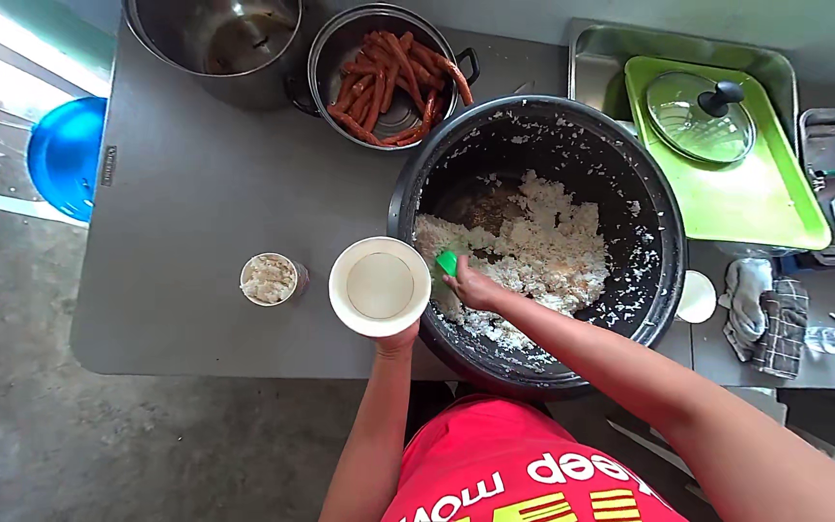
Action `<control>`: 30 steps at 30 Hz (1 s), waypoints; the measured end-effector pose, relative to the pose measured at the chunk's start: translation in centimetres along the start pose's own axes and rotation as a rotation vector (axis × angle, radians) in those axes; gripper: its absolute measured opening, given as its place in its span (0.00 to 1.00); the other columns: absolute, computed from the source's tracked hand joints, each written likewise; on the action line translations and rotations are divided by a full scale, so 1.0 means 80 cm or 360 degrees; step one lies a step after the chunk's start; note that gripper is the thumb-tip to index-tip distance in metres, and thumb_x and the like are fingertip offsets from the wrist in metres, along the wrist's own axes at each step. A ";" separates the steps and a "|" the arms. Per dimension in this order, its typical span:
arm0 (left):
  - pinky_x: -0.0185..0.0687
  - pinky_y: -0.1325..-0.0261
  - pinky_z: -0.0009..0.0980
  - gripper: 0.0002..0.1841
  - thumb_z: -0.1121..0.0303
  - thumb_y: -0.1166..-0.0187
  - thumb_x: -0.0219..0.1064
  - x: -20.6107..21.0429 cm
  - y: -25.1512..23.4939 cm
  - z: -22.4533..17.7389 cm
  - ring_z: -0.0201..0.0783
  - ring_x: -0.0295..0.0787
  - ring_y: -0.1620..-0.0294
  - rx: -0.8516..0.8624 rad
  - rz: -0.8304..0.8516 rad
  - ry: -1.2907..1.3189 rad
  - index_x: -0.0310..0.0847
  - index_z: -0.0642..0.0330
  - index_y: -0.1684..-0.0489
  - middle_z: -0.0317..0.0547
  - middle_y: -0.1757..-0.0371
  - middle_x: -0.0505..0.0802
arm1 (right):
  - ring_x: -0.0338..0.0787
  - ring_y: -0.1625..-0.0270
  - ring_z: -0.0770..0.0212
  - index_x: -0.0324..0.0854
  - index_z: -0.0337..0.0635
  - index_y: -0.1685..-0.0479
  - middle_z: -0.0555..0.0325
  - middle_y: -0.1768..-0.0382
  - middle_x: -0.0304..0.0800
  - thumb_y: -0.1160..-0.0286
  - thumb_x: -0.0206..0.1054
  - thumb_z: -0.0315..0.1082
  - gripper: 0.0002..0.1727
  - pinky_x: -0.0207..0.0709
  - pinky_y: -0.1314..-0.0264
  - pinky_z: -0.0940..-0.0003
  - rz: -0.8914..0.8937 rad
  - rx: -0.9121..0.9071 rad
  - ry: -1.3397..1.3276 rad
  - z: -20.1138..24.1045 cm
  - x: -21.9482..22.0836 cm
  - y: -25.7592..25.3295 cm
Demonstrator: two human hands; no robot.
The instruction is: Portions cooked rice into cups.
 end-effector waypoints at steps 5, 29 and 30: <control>0.90 0.62 0.30 0.39 0.29 0.43 0.72 -0.004 0.004 0.003 0.37 0.92 0.64 0.0046 0.0035 0.0028 0.84 0.56 0.48 0.47 0.51 0.94 | 0.84 0.31 0.38 0.48 0.26 0.15 0.26 0.36 0.80 0.03 0.44 0.45 0.32 0.72 0.26 0.46 0.0107 -0.0085 -0.0067 0.003 0.008 -0.005; 0.91 0.57 0.36 0.29 0.35 0.17 0.43 0.043 -0.002 -0.025 0.36 0.93 0.55 -0.0167 0.0008 -0.0519 0.74 0.46 0.38 0.39 0.52 0.94 | 0.56 0.91 0.82 0.67 0.52 0.70 0.76 0.89 0.62 0.03 0.30 0.50 0.27 0.49 0.88 0.87 0.0503 -0.0452 -0.1488 -0.072 -0.023 0.075; 0.91 0.55 0.36 0.26 0.40 0.15 0.39 0.053 0.002 -0.028 0.34 0.93 0.53 -0.0213 0.0029 -0.0644 0.74 0.46 0.39 0.37 0.52 0.93 | 0.56 0.90 0.82 0.67 0.52 0.71 0.76 0.89 0.62 0.03 0.28 0.51 0.29 0.49 0.87 0.87 0.0428 -0.0454 -0.1555 -0.074 -0.034 0.090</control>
Point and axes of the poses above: each hand's wrist, its own y-axis away from the middle knuckle, its own x-axis out of the palm, z = x × y, the point moved 2 cm from there along -y, towards the middle knuckle
